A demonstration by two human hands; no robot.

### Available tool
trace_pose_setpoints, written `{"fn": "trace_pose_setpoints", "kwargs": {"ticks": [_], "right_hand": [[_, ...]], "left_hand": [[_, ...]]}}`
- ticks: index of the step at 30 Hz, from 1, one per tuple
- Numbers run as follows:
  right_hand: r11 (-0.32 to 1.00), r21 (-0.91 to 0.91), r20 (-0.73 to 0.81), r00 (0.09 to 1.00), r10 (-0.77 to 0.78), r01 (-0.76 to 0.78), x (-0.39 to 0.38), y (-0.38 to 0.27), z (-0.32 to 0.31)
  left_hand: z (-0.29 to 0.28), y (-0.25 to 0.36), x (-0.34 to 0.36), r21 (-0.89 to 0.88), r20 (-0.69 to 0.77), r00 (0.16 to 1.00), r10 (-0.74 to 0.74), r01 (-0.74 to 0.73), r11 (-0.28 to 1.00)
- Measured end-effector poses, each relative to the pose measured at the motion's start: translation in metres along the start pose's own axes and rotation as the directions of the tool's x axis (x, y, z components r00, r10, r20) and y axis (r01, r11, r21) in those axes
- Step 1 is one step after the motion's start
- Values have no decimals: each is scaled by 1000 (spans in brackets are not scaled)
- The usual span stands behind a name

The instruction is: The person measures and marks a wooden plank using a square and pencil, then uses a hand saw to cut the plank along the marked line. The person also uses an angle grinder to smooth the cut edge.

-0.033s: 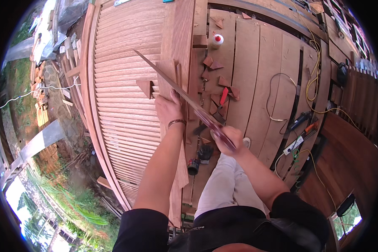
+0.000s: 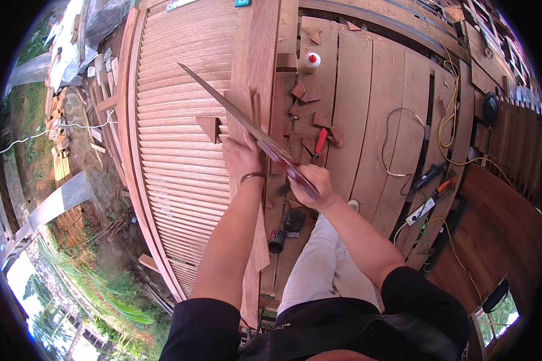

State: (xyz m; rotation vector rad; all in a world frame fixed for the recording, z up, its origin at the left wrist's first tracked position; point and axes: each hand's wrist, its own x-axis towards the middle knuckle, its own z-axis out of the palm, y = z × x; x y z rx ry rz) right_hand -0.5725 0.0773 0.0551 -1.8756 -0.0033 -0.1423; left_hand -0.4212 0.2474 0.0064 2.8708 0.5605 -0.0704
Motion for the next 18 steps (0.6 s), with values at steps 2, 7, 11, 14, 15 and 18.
{"fn": "trace_pose_setpoints", "kwargs": {"ticks": [2,7,11,14,15,18], "right_hand": [[997,79,-3,1000,18,-17,58,5,32],[999,-3,6,999,46,-46,-75,-26,-42],[999,2,-44,998,44,-44,-35,-21,-18],[991,121,-31,998,59,-54,72,15,40],[987,149,-54,996,69,-60,80,7,43],[995,71,-48,996,69,-65,29,-23,8]], "left_hand": [[4,-7,-2,-4,-42,996,82,-82,997],[0,-11,0,-6,-25,1000,-1,1,1000],[6,-18,-3,18,-102,994,47,-46,999],[5,6,-5,-21,-34,997,74,-75,997],[3,3,-3,-21,-3,998,59,-59,998],[6,-11,0,2,-52,997,54,-54,999]]}}
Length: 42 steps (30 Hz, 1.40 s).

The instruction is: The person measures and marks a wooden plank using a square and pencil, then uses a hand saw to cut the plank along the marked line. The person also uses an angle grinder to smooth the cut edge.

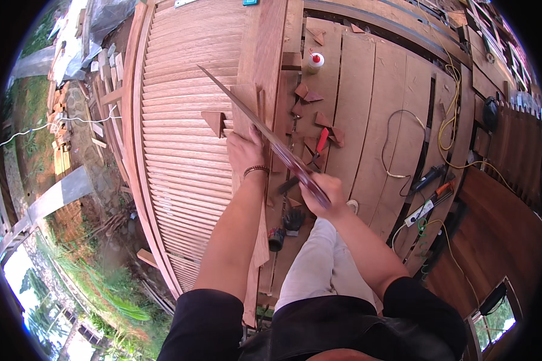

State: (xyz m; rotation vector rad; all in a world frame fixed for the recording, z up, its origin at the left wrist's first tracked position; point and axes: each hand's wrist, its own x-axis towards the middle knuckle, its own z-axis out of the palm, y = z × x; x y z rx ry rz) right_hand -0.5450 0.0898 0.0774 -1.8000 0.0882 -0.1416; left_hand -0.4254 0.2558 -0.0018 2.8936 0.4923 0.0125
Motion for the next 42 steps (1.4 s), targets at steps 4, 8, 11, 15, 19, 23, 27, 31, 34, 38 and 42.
{"fn": "trace_pose_setpoints", "kwargs": {"ticks": [4,8,11,15,19,23,27,31,34,38,42], "right_hand": [[993,-112,43,998,-42,47,-89,-3,-54],[995,-35,-15,995,-98,98,10,32,13],[996,87,-2,999,34,-33,46,22,32],[995,-99,55,998,-12,17,-86,-5,-52],[992,-107,2,998,-63,63,-65,6,-36],[997,7,3,997,-74,74,38,36,24],[999,-50,45,999,-3,5,-39,0,-28],[989,-128,70,995,-65,73,-96,18,-63],[993,-40,-2,994,-110,110,-4,43,6],[998,5,-9,998,-61,61,11,21,10],[998,-63,63,998,-21,25,-95,1,-60]], "left_hand": [[10,-14,1,17,-75,997,21,-20,1000],[5,3,1,10,20,1000,-11,11,1000],[4,1,2,-22,21,999,35,-35,999],[-4,-2,1,-7,27,998,-49,49,999],[-4,-4,-9,-1,16,999,-44,44,999],[2,9,-1,-19,-5,1000,23,-24,1000],[-5,1,2,-2,21,998,-54,54,999],[1,-5,1,9,-46,999,5,-5,1000],[0,8,1,20,32,999,-32,31,999],[0,1,2,-24,10,1000,18,-18,1000],[-3,-3,0,28,-33,999,-37,38,999]]}}
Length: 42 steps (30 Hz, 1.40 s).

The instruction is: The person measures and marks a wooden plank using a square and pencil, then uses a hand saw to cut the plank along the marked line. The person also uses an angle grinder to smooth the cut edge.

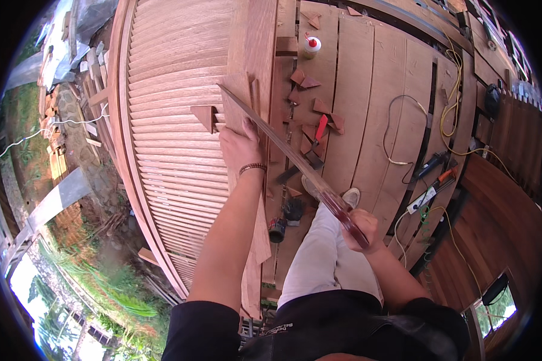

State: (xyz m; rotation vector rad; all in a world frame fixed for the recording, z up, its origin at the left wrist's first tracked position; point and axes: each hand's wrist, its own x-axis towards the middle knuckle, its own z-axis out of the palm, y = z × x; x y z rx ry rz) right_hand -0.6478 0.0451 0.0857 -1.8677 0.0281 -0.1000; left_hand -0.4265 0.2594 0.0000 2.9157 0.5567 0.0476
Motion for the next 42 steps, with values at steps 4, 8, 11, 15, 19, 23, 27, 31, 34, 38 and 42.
{"fn": "trace_pose_setpoints", "kwargs": {"ticks": [4,8,11,15,19,23,27,31,34,38,42], "right_hand": [[995,-27,-6,995,-97,97,78,38,51],[996,71,-70,996,-51,56,138,36,78],[999,13,-1,1000,-31,31,48,12,27],[991,-60,-4,993,-117,116,16,24,11],[994,89,-75,996,-54,60,140,40,77],[998,59,-42,999,-9,11,65,18,42],[995,-83,0,999,-55,54,2,21,6],[992,107,-88,995,-56,65,134,36,75],[995,96,-72,997,-19,25,133,32,73],[999,30,4,1000,-30,30,-10,15,0],[999,-9,-66,996,-54,54,35,31,28]], "left_hand": [[4,4,-1,-6,69,998,10,-10,1000],[3,12,-2,-13,34,998,59,-58,998],[-1,3,3,-28,30,1000,-6,7,1000],[9,5,9,-33,-44,998,50,-52,998],[3,18,5,-35,64,996,54,-52,998],[2,5,1,-12,21,1000,7,-6,1000],[5,0,-1,31,-1,1000,10,-10,999],[1,15,-1,-17,-9,999,48,-48,999],[1,13,-1,-31,30,998,62,-61,998],[0,1,0,3,-17,1000,2,-2,1000],[-1,-3,-9,12,32,999,16,-17,1000]]}}
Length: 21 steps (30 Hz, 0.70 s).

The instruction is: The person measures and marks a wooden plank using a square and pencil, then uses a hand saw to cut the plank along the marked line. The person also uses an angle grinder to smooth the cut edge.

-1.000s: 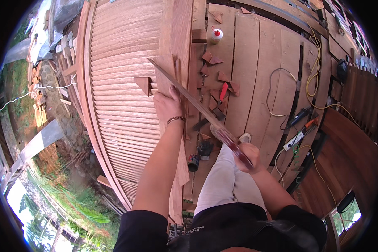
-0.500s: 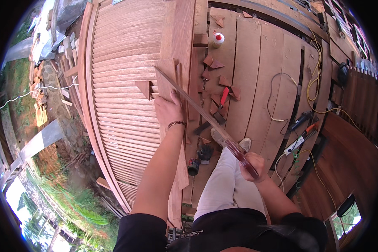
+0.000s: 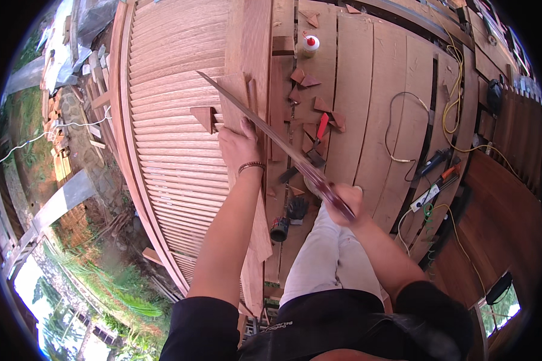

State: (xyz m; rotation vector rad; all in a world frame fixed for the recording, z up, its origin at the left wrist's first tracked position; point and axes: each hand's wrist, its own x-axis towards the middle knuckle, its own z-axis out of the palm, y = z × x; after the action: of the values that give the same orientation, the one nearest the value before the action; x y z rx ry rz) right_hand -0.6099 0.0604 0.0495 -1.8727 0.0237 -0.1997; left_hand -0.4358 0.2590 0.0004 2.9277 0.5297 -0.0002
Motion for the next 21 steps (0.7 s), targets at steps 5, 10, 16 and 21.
{"fn": "trace_pose_setpoints", "kwargs": {"ticks": [5,10,16,21], "right_hand": [[992,129,11,1000,17,-18,95,10,52],[997,-8,80,994,76,-76,-49,-21,-30],[993,95,-9,998,-64,64,59,20,35],[997,24,78,994,-77,75,-9,-2,-22]], "left_hand": [[5,10,12,-21,-9,1000,13,-13,1000],[1,3,11,-7,-40,998,-41,41,999],[5,19,9,-20,-19,1000,9,-10,1000],[7,16,8,-24,-54,999,4,-6,1000]]}}
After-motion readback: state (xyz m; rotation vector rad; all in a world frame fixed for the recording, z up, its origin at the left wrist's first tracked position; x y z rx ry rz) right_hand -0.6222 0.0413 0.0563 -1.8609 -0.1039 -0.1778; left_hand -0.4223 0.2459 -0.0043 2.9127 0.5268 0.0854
